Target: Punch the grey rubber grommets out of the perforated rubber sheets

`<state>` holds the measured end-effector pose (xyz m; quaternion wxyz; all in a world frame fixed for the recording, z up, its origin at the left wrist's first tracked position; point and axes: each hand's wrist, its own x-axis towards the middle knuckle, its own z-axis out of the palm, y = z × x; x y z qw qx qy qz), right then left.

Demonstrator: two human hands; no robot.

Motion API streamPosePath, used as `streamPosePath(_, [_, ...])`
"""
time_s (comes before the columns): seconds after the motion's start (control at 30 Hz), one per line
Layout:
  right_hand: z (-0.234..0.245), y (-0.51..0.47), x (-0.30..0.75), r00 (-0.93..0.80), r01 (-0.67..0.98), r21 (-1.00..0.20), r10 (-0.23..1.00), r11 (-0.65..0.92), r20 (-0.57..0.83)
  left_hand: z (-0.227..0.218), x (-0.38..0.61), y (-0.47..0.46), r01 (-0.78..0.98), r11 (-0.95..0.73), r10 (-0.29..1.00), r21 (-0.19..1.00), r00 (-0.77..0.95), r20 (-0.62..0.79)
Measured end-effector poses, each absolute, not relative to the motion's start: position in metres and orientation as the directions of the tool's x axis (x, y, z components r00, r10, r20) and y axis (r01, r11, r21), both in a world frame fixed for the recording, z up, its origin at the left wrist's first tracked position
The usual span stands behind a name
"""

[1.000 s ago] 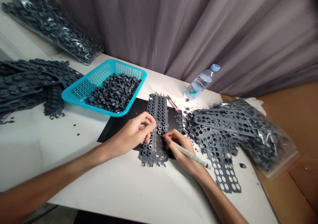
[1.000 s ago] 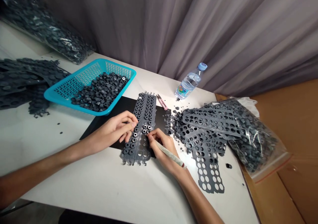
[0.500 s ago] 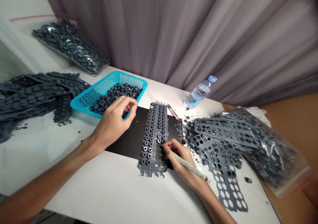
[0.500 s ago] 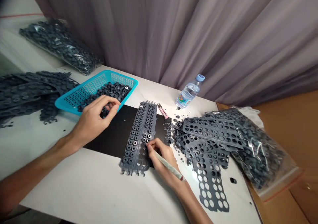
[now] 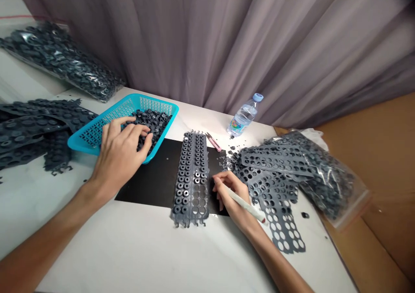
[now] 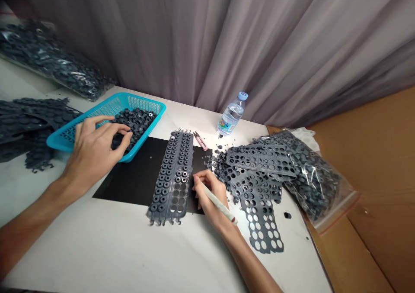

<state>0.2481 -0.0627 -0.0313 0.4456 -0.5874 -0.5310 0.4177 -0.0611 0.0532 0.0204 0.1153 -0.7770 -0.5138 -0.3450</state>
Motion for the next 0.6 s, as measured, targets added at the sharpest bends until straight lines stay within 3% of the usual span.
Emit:
streamPosePath(0.13, [-0.028,-0.062,0.251,0.048,0.198,-0.978,0.997,-0.065,-0.057,0.017,-0.027,0.028,0.735,-0.661,0.624,0.15,0.428,0.654])
streamPosePath(0.23, [-0.027,-0.062,0.252,0.002,0.228,-0.971,0.997,-0.073,-0.074,0.005,0.002,0.009,0.525,-0.806,0.589,0.273,0.671,0.45])
streamPosePath(0.37, [-0.027,-0.062,0.255,-0.04,0.283,-0.958,0.997,-0.051,-0.065,-0.014,0.022,-0.002,0.483,-0.764,0.623,0.428,0.725,0.293])
streamPosePath(0.6, [-0.026,-0.059,0.254,-0.056,0.363,-0.931,0.997,-0.036,-0.06,-0.022,0.021,0.006,0.461,-0.688,0.67,0.56,0.701,0.246])
